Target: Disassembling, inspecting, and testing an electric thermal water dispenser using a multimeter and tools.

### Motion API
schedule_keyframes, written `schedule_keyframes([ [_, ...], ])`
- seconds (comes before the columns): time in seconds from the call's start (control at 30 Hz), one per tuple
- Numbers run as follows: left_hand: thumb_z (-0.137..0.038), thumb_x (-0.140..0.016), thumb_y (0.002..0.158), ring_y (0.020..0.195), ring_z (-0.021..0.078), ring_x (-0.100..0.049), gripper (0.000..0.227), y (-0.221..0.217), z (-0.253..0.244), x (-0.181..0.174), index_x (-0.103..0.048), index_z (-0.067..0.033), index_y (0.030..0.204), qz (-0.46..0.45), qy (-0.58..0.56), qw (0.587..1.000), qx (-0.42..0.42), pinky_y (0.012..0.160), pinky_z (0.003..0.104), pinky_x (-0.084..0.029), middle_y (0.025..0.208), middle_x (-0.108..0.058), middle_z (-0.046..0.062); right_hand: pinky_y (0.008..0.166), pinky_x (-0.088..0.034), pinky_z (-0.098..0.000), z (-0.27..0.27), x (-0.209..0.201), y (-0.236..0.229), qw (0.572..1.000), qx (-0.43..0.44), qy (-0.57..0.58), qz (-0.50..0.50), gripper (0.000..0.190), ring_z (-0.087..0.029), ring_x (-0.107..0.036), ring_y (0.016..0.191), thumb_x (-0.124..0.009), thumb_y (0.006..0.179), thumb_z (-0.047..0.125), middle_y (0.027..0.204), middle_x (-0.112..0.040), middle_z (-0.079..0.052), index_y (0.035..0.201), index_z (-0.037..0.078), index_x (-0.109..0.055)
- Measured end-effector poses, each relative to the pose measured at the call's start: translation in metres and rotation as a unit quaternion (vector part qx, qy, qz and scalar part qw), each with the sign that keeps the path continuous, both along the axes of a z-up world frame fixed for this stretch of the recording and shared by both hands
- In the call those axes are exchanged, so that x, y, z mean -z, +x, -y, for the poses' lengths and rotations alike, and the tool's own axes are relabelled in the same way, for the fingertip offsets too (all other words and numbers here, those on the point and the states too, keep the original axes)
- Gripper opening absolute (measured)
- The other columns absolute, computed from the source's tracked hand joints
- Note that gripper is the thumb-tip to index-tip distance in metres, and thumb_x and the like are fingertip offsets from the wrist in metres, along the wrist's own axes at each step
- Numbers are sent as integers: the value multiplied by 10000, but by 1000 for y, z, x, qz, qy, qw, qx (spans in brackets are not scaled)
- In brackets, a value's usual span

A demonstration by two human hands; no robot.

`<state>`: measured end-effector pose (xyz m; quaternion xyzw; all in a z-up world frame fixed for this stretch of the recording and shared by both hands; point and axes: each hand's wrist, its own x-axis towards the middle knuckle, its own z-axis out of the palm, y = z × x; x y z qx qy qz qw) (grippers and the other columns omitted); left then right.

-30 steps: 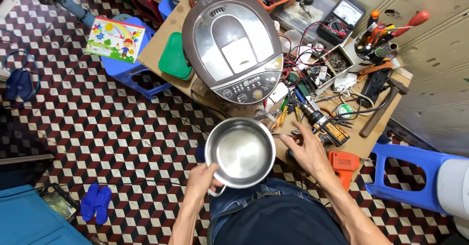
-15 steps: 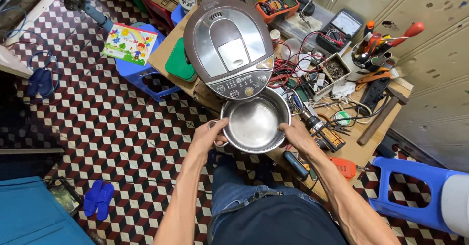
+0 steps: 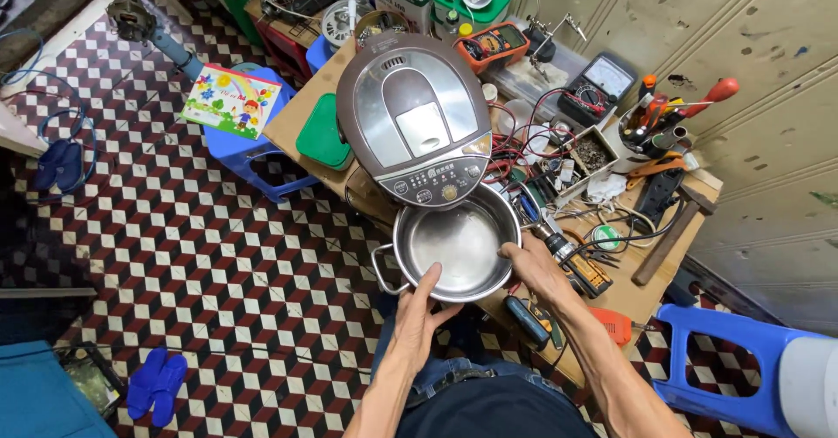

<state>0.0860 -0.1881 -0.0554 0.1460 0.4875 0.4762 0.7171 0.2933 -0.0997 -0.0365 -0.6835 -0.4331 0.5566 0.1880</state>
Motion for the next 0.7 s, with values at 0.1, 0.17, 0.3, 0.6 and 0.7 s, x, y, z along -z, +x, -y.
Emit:
schedule_keyframes([
  [0.1,-369,-666,858,1222,283,-615,678,-4,-6,1,-530,86,1342,23,9,1000,19,1013,497,-570,1311,-610,225,608,-538,-361,-2,0,4,1000,-3,16,3,394,-231,-648,686,-545,882,235,852,-702,-159,1140,-51,-626],
  [0.17,-302,-656,862,1180,272,-638,602,-7,-9,-9,-559,97,1302,36,6,999,31,1004,485,-574,1267,-636,212,596,-541,-374,-4,-2,10,1000,9,12,-12,398,-228,-642,662,-558,874,243,829,-700,-153,1136,-44,-646],
  [0.3,-218,-623,836,1156,270,-651,512,-7,-16,-21,-557,57,1263,63,-18,998,25,1006,486,-576,1237,-644,192,644,-485,-350,-7,-37,21,991,20,90,98,512,-183,-598,707,-652,895,410,852,-667,-98,1207,4,-664],
  [0.6,-230,-615,835,1159,259,-664,525,-8,-11,-28,-539,42,1278,30,-11,999,6,1011,499,-574,1238,-644,197,960,-479,-335,-89,-82,10,968,36,247,16,543,-190,-620,1117,-680,931,349,1251,-685,-127,1383,54,-623],
  [0.7,-235,-622,829,1141,258,-667,538,-2,-9,-32,-540,39,1285,28,5,1000,-11,990,498,-584,1227,-648,202,1080,-426,-316,-124,-63,6,971,-57,208,-102,625,-171,-567,1290,-683,916,313,1428,-602,-103,1465,67,-512],
])
